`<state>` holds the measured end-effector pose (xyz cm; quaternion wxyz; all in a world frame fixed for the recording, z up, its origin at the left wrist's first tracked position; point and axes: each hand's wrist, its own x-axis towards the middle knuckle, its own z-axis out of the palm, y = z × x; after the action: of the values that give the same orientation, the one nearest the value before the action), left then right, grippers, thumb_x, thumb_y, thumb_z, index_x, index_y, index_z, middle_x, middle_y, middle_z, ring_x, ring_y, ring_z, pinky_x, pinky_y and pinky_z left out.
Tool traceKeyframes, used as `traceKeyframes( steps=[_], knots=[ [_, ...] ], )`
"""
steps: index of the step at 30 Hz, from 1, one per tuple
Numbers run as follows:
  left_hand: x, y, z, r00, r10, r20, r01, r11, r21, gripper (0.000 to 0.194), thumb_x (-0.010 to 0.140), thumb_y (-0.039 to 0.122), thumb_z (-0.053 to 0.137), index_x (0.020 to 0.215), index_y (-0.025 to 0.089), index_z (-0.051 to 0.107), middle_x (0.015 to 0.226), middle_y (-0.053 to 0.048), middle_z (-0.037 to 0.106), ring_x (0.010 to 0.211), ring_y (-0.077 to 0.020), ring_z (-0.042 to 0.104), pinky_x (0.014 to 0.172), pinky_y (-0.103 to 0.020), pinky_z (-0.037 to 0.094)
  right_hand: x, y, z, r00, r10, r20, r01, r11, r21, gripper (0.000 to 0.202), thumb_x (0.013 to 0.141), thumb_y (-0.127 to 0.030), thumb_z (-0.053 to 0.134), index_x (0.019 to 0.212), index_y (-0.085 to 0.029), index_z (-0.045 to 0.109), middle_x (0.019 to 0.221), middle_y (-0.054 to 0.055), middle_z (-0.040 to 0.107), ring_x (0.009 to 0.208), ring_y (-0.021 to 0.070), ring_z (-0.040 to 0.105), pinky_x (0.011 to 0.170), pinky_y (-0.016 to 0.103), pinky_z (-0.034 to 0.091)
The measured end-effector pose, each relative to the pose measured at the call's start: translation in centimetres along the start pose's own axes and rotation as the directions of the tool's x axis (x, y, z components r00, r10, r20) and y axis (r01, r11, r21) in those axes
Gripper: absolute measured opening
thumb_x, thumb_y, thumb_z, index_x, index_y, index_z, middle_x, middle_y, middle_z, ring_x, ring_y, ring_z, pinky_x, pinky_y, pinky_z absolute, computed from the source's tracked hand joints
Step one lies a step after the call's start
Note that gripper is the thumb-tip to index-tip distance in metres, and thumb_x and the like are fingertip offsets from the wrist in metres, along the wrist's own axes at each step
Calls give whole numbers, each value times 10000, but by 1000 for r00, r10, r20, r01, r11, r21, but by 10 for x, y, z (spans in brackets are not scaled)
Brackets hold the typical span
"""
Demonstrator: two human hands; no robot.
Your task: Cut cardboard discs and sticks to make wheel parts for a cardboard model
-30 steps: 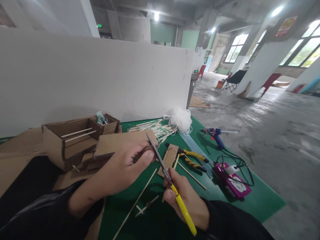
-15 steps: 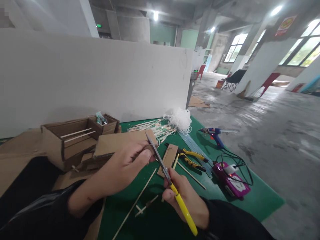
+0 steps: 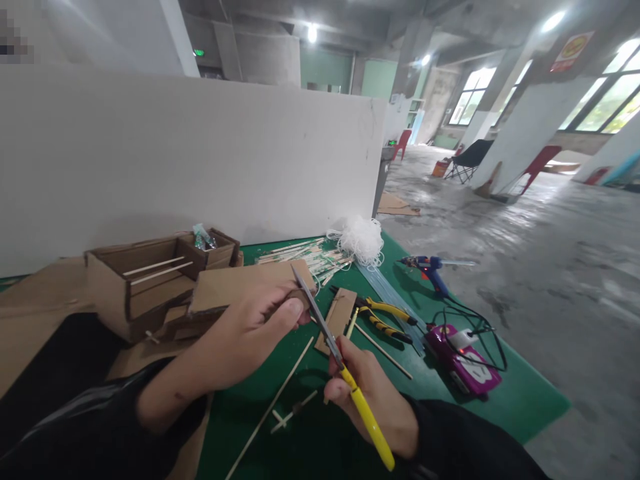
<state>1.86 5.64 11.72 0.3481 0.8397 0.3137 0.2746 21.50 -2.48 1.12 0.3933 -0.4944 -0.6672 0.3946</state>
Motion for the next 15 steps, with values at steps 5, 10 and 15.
traceKeyframes(
  steps=[5,10,15],
  knots=[
    [-1,-1,-1,1000,-1,-21,2,1000,26,313,1030,331,369,823,206,567,747,48,558,672,-120,527,635,-215,423,1,-1,0,1000,-15,-11,16,999,42,666,787,-873,418,809,-209,456,668,-49,404,580,115,336,532,263,271],
    [0,-1,-2,1000,-12,-21,13,998,58,313,1027,316,377,789,206,548,726,56,540,657,-113,511,625,-210,413,0,0,1,999,-48,-11,48,997,55,560,881,-758,439,848,-201,487,721,-30,438,608,118,361,548,262,303],
    [2,4,-3,1000,-7,29,4,995,98,317,1019,315,394,781,198,567,711,51,557,637,-114,518,603,-214,411,-2,0,2,995,-99,-14,99,995,26,501,933,-690,398,948,-202,508,840,22,525,702,161,469,620,291,379]
  ],
)
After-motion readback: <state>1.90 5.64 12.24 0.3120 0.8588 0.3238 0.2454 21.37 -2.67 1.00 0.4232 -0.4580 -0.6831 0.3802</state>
